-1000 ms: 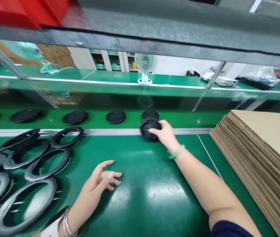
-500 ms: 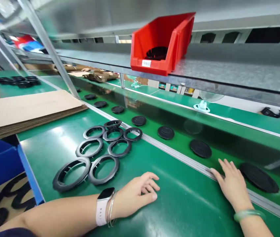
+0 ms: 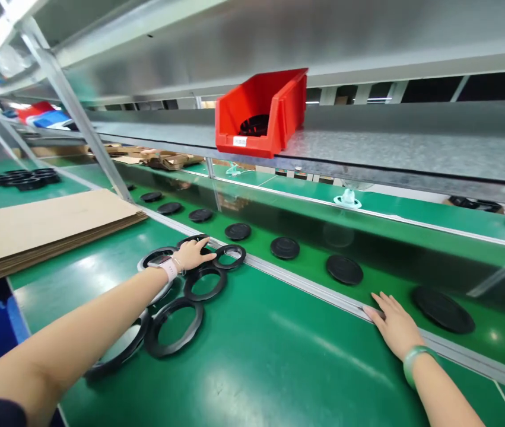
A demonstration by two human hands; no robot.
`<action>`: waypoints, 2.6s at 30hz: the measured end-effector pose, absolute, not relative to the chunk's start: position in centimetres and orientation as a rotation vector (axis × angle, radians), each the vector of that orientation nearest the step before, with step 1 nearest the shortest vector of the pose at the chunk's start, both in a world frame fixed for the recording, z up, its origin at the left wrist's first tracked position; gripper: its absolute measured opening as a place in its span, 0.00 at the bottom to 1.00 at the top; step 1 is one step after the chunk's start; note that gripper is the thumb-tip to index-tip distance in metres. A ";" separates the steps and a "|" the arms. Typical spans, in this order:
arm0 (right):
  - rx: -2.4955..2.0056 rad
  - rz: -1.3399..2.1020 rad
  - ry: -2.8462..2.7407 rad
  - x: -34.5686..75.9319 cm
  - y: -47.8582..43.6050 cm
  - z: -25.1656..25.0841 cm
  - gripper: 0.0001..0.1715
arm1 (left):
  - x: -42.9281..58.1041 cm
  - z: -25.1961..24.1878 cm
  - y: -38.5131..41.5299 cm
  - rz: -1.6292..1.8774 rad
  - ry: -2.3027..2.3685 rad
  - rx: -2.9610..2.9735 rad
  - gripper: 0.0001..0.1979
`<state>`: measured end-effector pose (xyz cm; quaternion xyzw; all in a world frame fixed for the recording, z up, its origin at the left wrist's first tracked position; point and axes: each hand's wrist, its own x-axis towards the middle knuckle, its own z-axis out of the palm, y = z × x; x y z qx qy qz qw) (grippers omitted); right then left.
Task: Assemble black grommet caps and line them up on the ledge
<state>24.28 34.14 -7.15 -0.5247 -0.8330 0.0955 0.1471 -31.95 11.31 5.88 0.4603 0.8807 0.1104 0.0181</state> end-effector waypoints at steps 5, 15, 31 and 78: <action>-1.478 0.219 -2.440 24.3 34.2 -7.1 0.44 | -26.3 3.3 10.3 0.217 2.414 1.824 0.25; -1.459 0.223 -2.486 23.7 33.7 -6.2 0.39 | -11.3 3.1 7.2 0.249 1.491 2.434 0.29; -1.330 0.352 -2.469 24.8 34.6 -7.0 0.43 | -24.6 8.4 2.6 0.524 2.260 2.189 0.34; -1.101 0.619 -2.274 23.8 32.5 -3.7 0.18 | -11.8 2.3 11.6 0.186 1.286 2.336 0.33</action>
